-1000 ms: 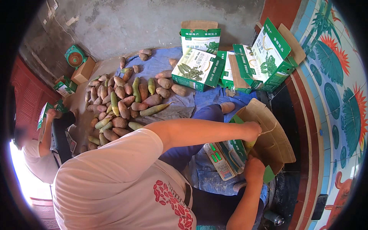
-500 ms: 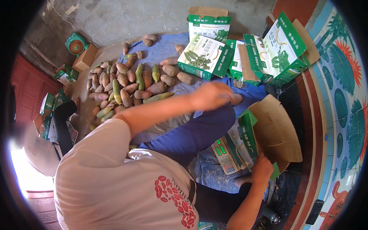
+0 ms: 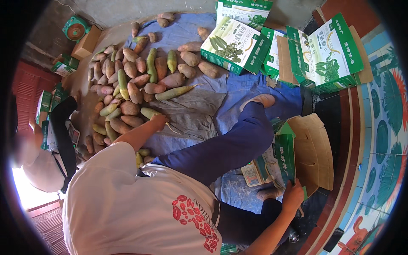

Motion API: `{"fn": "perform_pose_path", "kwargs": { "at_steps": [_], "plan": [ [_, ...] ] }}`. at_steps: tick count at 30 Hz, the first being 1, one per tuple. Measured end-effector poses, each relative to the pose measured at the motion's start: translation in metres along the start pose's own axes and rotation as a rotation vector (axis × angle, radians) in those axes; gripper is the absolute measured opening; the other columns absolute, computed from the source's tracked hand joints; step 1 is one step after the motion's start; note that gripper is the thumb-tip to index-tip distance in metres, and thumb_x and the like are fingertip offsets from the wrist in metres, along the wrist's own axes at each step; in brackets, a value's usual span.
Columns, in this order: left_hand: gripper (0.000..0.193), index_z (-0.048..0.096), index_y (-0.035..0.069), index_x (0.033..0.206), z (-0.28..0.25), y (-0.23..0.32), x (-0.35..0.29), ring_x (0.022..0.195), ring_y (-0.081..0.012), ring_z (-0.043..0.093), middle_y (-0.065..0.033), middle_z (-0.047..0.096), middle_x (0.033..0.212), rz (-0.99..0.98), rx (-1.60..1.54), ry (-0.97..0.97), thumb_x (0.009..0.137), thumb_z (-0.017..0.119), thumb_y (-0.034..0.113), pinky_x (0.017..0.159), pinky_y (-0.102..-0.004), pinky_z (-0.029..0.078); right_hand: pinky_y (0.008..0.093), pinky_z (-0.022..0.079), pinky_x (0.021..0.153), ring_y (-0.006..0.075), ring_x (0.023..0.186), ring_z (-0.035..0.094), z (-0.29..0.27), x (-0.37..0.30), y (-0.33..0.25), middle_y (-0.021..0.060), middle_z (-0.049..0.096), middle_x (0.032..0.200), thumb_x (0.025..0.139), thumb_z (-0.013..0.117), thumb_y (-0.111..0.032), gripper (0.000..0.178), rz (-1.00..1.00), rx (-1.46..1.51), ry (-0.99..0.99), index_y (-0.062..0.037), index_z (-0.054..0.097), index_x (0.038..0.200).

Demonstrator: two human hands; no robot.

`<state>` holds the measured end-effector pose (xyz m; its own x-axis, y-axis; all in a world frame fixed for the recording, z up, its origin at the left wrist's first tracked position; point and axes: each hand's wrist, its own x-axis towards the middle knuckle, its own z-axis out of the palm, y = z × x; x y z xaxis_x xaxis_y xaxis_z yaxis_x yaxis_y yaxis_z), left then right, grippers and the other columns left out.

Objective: Picking up products from a pile on the floor, weighing them on a scale, and placing them into cardboard boxes.

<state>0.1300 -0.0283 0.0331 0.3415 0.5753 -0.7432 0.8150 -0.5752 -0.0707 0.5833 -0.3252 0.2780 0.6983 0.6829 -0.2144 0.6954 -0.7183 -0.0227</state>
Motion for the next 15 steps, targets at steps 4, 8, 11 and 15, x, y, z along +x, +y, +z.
{"fn": "perform_pose_path", "kwargs": {
  "at_steps": [4,8,11,15],
  "plan": [
    [0.040,0.051,0.018,0.120,0.055,0.013,0.010,0.128,-0.0297,0.030,-0.0067,0.040,0.132,0.027,0.025,0.157,0.080,0.053,0.017,0.098,-0.0529,0.029,0.0470,0.042,0.070,0.0418,0.084,0.056,0.001,-0.005,-0.004,0.0254,0.059,0.086,0.082,0.053,-0.021,0.027,0.013,0.059,-0.001,0.0006,0.058,0.098],
    [0.042,0.047,0.015,0.125,0.073,0.021,0.028,0.129,-0.0291,0.028,-0.0076,0.043,0.129,0.052,0.099,0.186,0.084,0.048,0.019,0.101,-0.0548,0.023,0.0456,0.043,0.063,0.0411,0.074,0.057,0.009,-0.007,-0.004,0.0223,0.059,0.076,0.082,0.056,-0.019,0.019,-0.047,0.115,0.163,-0.0006,0.057,0.087],
    [0.039,0.051,0.013,0.122,0.065,0.022,0.033,0.125,-0.0275,0.034,-0.0059,0.048,0.123,0.078,0.147,0.039,0.085,0.046,0.022,0.102,-0.0544,0.021,0.0452,0.043,0.062,0.0417,0.074,0.056,0.007,-0.009,-0.009,0.0230,0.059,0.077,0.082,0.056,-0.019,0.020,-0.030,0.111,0.175,0.0006,0.056,0.086],
    [0.031,0.061,0.013,0.110,0.071,0.017,0.044,0.115,-0.0246,0.041,-0.0044,0.053,0.116,0.098,0.333,-0.027,0.084,0.048,0.022,0.102,-0.0522,0.022,0.0450,0.042,0.075,0.0415,0.089,0.055,0.002,-0.007,-0.015,0.0241,0.059,0.092,0.082,0.058,-0.020,0.031,0.073,0.125,0.039,0.0023,0.057,0.103]
  ]
}}
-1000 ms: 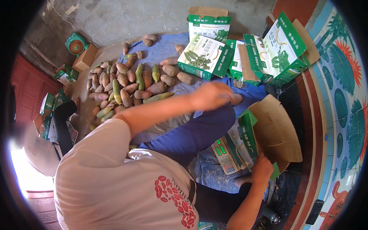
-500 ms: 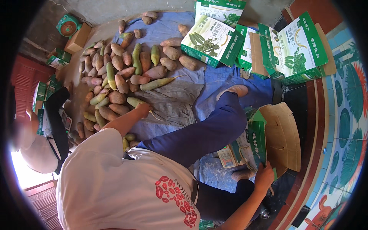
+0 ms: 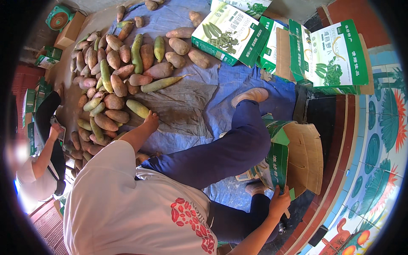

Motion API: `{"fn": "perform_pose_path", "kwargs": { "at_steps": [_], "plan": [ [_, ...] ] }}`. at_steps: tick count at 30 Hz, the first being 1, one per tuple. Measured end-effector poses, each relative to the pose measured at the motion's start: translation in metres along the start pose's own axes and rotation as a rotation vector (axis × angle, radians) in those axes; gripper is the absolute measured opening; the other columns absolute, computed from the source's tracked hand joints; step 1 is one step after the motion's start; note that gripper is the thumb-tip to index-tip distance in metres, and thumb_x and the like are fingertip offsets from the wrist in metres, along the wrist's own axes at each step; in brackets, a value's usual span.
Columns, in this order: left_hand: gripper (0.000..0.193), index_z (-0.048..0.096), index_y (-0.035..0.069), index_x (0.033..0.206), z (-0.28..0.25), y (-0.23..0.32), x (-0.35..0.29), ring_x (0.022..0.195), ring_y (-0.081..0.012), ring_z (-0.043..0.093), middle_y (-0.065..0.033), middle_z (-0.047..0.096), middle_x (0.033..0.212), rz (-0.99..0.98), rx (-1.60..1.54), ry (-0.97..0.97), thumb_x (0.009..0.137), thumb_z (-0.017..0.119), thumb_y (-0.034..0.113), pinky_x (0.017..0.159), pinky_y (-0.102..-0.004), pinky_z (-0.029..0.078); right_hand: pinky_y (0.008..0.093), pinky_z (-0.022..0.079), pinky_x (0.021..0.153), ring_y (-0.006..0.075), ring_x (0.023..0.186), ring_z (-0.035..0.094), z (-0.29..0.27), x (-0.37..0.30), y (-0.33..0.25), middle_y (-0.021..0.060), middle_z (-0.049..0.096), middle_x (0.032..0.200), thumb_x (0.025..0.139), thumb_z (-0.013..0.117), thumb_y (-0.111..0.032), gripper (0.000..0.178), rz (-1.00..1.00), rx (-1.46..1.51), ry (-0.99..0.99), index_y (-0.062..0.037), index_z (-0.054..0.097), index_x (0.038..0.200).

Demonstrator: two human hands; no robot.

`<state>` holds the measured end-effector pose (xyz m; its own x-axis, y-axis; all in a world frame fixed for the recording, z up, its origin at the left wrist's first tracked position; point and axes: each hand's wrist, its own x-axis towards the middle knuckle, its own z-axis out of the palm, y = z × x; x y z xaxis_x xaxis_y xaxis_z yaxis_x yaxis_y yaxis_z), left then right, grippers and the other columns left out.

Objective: Picking up products from a pile on the floor, weighing them on a scale, and placing them into cardboard boxes.

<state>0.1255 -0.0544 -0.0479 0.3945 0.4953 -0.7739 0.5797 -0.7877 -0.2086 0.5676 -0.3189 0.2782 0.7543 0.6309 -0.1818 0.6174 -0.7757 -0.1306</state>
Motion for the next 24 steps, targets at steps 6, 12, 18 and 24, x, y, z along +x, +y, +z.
{"fn": "perform_pose_path", "kwargs": {
  "at_steps": [6,12,18,24],
  "plan": [
    [0.030,0.062,0.011,0.108,-0.031,-0.016,-0.010,0.115,-0.0238,0.044,-0.0055,0.055,0.115,-0.161,-0.292,-0.056,0.084,0.047,0.021,0.095,-0.0482,0.032,0.0441,0.043,0.069,0.0410,0.082,0.057,0.007,0.002,0.008,0.0229,0.059,0.086,0.082,0.057,-0.020,0.025,-0.076,0.033,0.078,0.0004,0.057,0.097],
    [0.029,0.062,0.009,0.105,-0.041,-0.070,0.013,0.104,-0.0276,0.054,-0.0094,0.060,0.109,-0.300,-0.719,0.027,0.087,0.045,0.023,0.082,-0.0445,0.045,0.0443,0.044,0.063,0.0396,0.075,0.058,0.014,0.001,0.014,0.0198,0.060,0.078,0.082,0.056,-0.018,0.017,-0.112,-0.001,0.180,-0.0038,0.057,0.091],
    [0.028,0.053,0.009,0.080,-0.154,-0.089,-0.042,0.110,-0.0271,0.049,-0.0095,0.060,0.094,-0.290,-2.053,0.288,0.092,0.038,0.029,0.090,-0.0513,0.037,0.0462,0.045,0.067,0.0406,0.079,0.057,0.011,0.002,0.014,0.0225,0.061,0.082,0.082,0.057,-0.021,0.024,-0.058,0.054,0.075,-0.0028,0.058,0.096],
    [0.037,0.041,0.011,0.070,-0.306,-0.041,-0.102,0.130,-0.0297,0.027,-0.0066,0.053,0.083,0.704,-2.227,0.347,0.097,0.028,0.032,0.101,-0.0580,0.020,0.0428,0.046,0.067,0.0337,0.076,0.060,0.010,-0.003,0.006,0.0159,0.062,0.079,0.081,0.057,-0.020,0.016,-0.083,-0.008,0.135,-0.0062,0.058,0.089]
  ]
}}
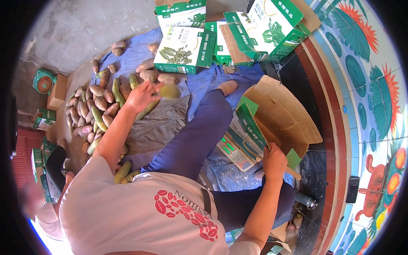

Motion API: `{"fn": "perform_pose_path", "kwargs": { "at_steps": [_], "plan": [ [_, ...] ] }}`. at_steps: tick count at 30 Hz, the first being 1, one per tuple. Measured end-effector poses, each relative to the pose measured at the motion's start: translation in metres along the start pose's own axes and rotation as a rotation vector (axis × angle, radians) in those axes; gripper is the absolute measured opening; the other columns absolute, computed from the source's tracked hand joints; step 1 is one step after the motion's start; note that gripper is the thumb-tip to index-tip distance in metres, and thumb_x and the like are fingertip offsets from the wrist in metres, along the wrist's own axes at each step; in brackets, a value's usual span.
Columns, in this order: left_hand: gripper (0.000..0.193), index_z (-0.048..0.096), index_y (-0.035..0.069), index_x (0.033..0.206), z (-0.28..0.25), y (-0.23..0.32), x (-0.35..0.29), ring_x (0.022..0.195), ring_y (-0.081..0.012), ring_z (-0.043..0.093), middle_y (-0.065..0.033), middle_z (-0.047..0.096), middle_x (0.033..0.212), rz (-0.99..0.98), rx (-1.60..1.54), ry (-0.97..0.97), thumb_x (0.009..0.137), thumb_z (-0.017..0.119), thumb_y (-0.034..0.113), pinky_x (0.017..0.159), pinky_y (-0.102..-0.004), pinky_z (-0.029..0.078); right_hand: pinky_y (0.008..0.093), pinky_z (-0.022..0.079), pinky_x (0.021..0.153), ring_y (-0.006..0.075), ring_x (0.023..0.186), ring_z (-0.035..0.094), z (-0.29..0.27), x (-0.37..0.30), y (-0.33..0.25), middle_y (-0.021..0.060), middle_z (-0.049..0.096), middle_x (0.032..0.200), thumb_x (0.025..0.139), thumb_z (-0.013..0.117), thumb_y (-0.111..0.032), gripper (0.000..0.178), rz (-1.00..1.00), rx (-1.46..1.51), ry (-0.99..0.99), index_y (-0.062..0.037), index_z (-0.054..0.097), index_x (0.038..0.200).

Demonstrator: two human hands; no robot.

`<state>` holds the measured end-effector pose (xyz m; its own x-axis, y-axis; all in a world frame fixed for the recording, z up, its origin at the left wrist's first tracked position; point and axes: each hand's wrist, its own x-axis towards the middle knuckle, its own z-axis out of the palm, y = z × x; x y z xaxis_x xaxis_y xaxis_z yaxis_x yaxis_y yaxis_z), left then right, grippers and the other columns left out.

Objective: Picking up products from a pile on the floor, weighing them on a scale, and placing them into cardboard boxes.

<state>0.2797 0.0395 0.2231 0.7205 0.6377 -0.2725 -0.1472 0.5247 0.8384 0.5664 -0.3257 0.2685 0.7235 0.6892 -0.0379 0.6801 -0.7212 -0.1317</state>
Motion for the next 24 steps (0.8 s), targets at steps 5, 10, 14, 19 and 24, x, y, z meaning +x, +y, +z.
{"fn": "perform_pose_path", "kwargs": {
  "at_steps": [5,10,14,19,24],
  "plan": [
    [0.036,0.042,0.011,0.068,0.119,0.057,0.012,0.128,-0.0305,0.031,-0.0064,0.054,0.078,0.253,-0.038,-0.370,0.096,0.029,0.028,0.102,-0.0573,0.021,0.0417,0.047,0.067,0.0331,0.077,0.060,-0.001,-0.003,-0.001,0.0159,0.062,0.081,0.081,0.056,-0.020,0.017,-0.049,0.010,0.014,-0.0049,0.059,0.088],
    [0.031,0.048,0.013,0.072,0.222,0.031,0.027,0.117,-0.0311,0.043,-0.0095,0.060,0.092,0.097,-0.288,-0.489,0.095,0.035,0.029,0.095,-0.0618,0.030,0.0429,0.047,0.067,0.0342,0.077,0.060,0.001,-0.006,0.003,0.0168,0.062,0.080,0.081,0.056,-0.020,0.017,-0.048,0.018,0.012,-0.0047,0.059,0.089],
    [0.030,0.049,0.011,0.075,0.287,-0.031,0.032,0.113,-0.0285,0.046,-0.0116,0.060,0.095,-0.129,-0.140,-0.442,0.093,0.038,0.033,0.092,-0.0649,0.028,0.0452,0.047,0.066,0.0359,0.076,0.060,0.004,-0.002,0.003,0.0183,0.062,0.079,0.080,0.057,-0.020,0.018,-0.059,0.027,-0.004,-0.0049,0.059,0.091],
    [0.037,0.053,0.005,0.065,0.334,-0.113,0.038,0.081,-0.0220,0.055,-0.0091,0.063,0.082,-0.112,0.288,-0.432,0.091,0.040,0.029,0.072,-0.0425,0.042,0.0467,0.046,0.067,0.0378,0.078,0.059,0.001,-0.002,0.000,0.0198,0.061,0.081,0.081,0.057,-0.020,0.020,-0.032,0.024,-0.029,-0.0043,0.058,0.092],
    [0.035,0.060,0.003,0.067,0.345,-0.116,0.027,0.071,-0.0239,0.058,-0.0118,0.061,0.070,0.116,0.498,-0.502,0.088,0.042,0.025,0.069,-0.0350,0.043,0.0476,0.044,0.069,0.0395,0.082,0.057,0.000,-0.003,-0.004,0.0215,0.060,0.082,0.081,0.055,-0.019,0.020,-0.012,0.075,-0.050,-0.0032,0.058,0.093]
  ]
}}
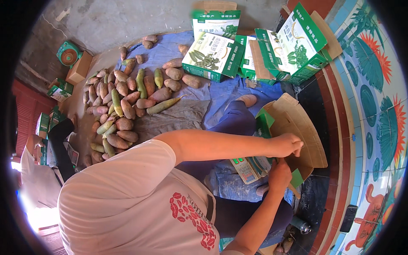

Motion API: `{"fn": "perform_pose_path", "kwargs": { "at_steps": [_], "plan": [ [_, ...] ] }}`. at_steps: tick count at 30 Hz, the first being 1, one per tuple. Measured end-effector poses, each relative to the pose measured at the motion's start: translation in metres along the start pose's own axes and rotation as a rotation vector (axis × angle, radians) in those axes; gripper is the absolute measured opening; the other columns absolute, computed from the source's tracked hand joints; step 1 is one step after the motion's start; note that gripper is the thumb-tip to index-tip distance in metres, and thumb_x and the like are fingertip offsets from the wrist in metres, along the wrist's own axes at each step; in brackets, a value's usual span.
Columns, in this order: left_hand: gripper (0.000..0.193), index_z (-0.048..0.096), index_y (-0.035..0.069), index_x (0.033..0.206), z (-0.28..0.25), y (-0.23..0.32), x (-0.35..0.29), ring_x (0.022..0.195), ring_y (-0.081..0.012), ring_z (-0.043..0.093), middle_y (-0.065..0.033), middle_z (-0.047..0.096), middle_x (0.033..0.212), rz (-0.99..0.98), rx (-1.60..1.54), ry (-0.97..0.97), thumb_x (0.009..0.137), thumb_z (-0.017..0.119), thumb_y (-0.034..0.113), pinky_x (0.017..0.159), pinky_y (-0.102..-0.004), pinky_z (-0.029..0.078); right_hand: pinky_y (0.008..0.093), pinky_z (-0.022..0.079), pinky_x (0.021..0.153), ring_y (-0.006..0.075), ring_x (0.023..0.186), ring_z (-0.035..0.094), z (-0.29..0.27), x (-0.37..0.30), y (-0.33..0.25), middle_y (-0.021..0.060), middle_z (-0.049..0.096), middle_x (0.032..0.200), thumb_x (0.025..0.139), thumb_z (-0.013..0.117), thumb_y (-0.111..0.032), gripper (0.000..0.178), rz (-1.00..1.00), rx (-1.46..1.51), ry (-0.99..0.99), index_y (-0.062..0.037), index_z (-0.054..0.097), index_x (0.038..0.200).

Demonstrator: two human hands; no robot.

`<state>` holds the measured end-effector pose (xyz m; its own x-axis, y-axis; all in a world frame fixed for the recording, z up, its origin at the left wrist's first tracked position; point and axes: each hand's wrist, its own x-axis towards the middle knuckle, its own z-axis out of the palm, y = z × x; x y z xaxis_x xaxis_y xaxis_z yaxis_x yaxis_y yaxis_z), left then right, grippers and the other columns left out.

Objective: Picking up products from a pile on the floor, weighing them on a scale, and placing them into cardboard boxes.

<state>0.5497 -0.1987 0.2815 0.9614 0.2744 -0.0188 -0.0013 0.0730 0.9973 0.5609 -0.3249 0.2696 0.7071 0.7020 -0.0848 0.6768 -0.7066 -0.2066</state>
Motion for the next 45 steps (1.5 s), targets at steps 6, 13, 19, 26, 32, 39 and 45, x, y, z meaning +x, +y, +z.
{"fn": "perform_pose_path", "kwargs": {
  "at_steps": [6,13,19,26,32,39,45],
  "plan": [
    [0.026,0.059,0.000,0.086,-0.052,0.017,-0.053,0.075,-0.0200,0.058,-0.0125,0.060,0.077,0.313,0.209,0.075,0.087,0.051,0.024,0.068,-0.0319,0.045,0.0474,0.044,0.066,0.0381,0.079,0.058,0.002,0.001,0.005,0.0191,0.062,0.081,0.084,0.053,-0.021,0.018,0.004,-0.048,0.008,-0.0047,0.057,0.090],
    [0.014,0.061,0.005,0.089,-0.216,-0.063,-0.172,0.075,-0.0195,0.059,-0.0100,0.062,0.082,0.058,0.629,0.538,0.082,0.058,0.017,0.070,-0.0299,0.046,0.0472,0.044,0.066,0.0392,0.080,0.058,0.003,0.005,0.008,0.0214,0.061,0.083,0.085,0.051,-0.021,0.021,0.003,-0.027,0.040,-0.0030,0.057,0.094],
    [0.022,0.063,0.009,0.093,-0.325,-0.189,-0.362,0.092,-0.0308,0.059,-0.0142,0.062,0.097,-0.682,1.262,0.419,0.081,0.049,0.022,0.079,-0.0406,0.048,0.0468,0.043,0.064,0.0411,0.079,0.057,0.009,0.008,0.013,0.0233,0.060,0.084,0.085,0.050,-0.020,0.022,-0.045,0.019,0.058,-0.0014,0.057,0.096],
    [0.033,0.057,0.012,0.114,-0.296,-0.205,-0.505,0.114,-0.0280,0.049,-0.0107,0.053,0.121,-1.550,0.913,0.668,0.083,0.051,0.022,0.091,-0.0430,0.042,0.0451,0.043,0.065,0.0411,0.079,0.057,0.012,0.009,0.019,0.0236,0.060,0.082,0.087,0.050,-0.019,0.021,-0.086,0.037,0.115,0.0002,0.056,0.094],
    [0.052,0.038,0.016,0.131,-0.272,-0.215,-0.550,0.125,-0.0241,0.037,-0.0049,0.037,0.136,-1.808,0.765,0.530,0.082,0.053,0.018,0.097,-0.0450,0.035,0.0424,0.044,0.066,0.0386,0.080,0.059,0.012,0.009,0.019,0.0218,0.061,0.084,0.088,0.049,-0.022,0.025,-0.133,0.000,0.162,0.0007,0.056,0.097],
    [0.050,0.039,0.017,0.129,-0.251,-0.236,-0.568,0.127,-0.0225,0.032,-0.0045,0.038,0.134,-1.862,0.553,0.593,0.080,0.054,0.016,0.099,-0.0413,0.033,0.0421,0.045,0.068,0.0388,0.082,0.059,0.014,0.015,0.028,0.0226,0.062,0.088,0.088,0.050,-0.024,0.031,-0.112,-0.001,0.119,0.0029,0.055,0.103],
    [0.056,0.041,0.017,0.122,-0.294,-0.239,-0.575,0.121,-0.0267,0.036,-0.0106,0.036,0.130,-1.551,1.024,1.079,0.070,0.061,0.011,0.093,-0.0412,0.038,0.0431,0.044,0.072,0.0399,0.087,0.058,0.018,0.015,0.034,0.0236,0.061,0.092,0.088,0.049,-0.027,0.035,-0.143,-0.046,0.173,0.0026,0.054,0.106]
  ]
}}
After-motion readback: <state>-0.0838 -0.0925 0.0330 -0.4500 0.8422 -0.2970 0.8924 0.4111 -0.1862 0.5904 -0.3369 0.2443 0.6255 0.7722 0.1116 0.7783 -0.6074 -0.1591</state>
